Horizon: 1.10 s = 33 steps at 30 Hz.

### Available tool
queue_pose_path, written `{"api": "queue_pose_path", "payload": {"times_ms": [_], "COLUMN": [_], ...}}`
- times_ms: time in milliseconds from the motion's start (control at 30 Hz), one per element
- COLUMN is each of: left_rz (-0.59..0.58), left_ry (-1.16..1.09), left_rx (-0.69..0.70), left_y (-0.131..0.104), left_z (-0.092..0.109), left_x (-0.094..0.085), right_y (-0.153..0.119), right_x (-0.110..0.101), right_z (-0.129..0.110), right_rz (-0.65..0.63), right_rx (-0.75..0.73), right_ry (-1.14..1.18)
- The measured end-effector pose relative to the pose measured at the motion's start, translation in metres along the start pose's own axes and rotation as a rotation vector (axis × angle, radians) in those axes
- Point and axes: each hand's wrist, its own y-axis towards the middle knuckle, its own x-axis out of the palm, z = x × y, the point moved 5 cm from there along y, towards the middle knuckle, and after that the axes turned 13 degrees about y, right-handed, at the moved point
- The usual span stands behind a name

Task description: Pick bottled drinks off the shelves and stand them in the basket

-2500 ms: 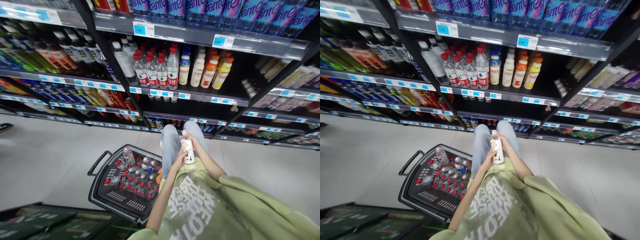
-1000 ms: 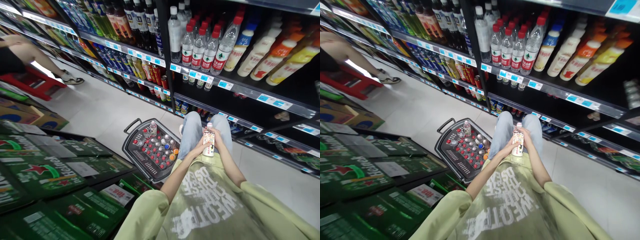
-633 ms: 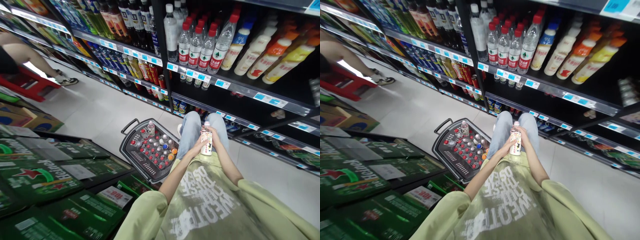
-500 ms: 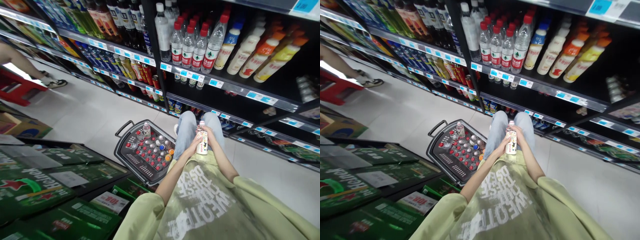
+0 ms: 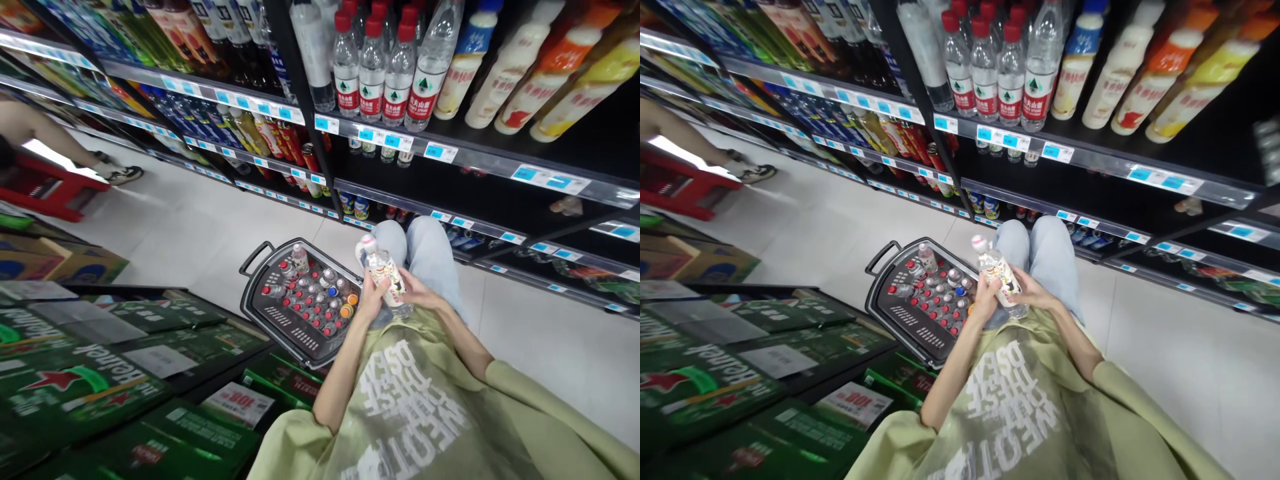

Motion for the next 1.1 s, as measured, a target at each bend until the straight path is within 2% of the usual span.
{"api": "queue_pose_path", "payload": {"times_ms": [100, 167, 200, 267, 367, 467, 533, 633, 767, 900, 1000, 1100], "left_rz": [0.140, 0.204, 0.234, 0.294, 0.365, 0.436, 0.493, 0.518, 0.483, 0.469, 0.500, 0.612], "left_ry": [0.035, 0.050, 0.055, 0.058, 0.065, 0.057, 0.073, 0.188, 0.449, 0.679, 0.772, 0.901], "left_rx": [0.073, 0.117, 0.126, 0.114, 0.065, 0.039, 0.030, 0.042, 0.078, 0.067, 0.032, 0.056], "left_y": [0.003, 0.009, 0.012, 0.019, 0.025, 0.027, 0.026, 0.023, 0.015, -0.005, -0.026, -0.048], "left_z": [0.032, 0.055, 0.066, 0.083, 0.098, 0.102, 0.101, 0.103, 0.112, 0.122, 0.133, 0.155], "left_x": [-0.021, -0.030, -0.035, -0.043, -0.054, -0.064, -0.072, -0.084, -0.099, -0.115, -0.131, -0.149], "right_y": [-0.002, 0.000, 0.000, -0.001, -0.007, -0.007, -0.004, 0.003, 0.008, 0.007, 0.009, 0.011], "right_x": [0.016, 0.024, 0.027, 0.034, 0.046, 0.052, 0.048, 0.033, 0.021, 0.017, 0.012, 0.006], "right_z": [0.008, 0.014, 0.017, 0.019, 0.019, 0.022, 0.023, 0.023, 0.028, 0.028, 0.031, 0.038], "right_rz": [-0.121, -0.116, -0.076, 0.085, 0.311, 0.357, 0.356, 0.315, 0.108, -0.040, -0.061, -0.029], "right_rx": [0.034, 0.049, 0.041, -0.035, -0.174, -0.196, -0.189, -0.139, 0.082, 0.217, 0.258, 0.302], "right_ry": [-0.169, -0.320, -0.401, -0.544, -0.707, -0.789, -0.741, -0.508, -0.136, 0.041, 0.144, 0.212]}}
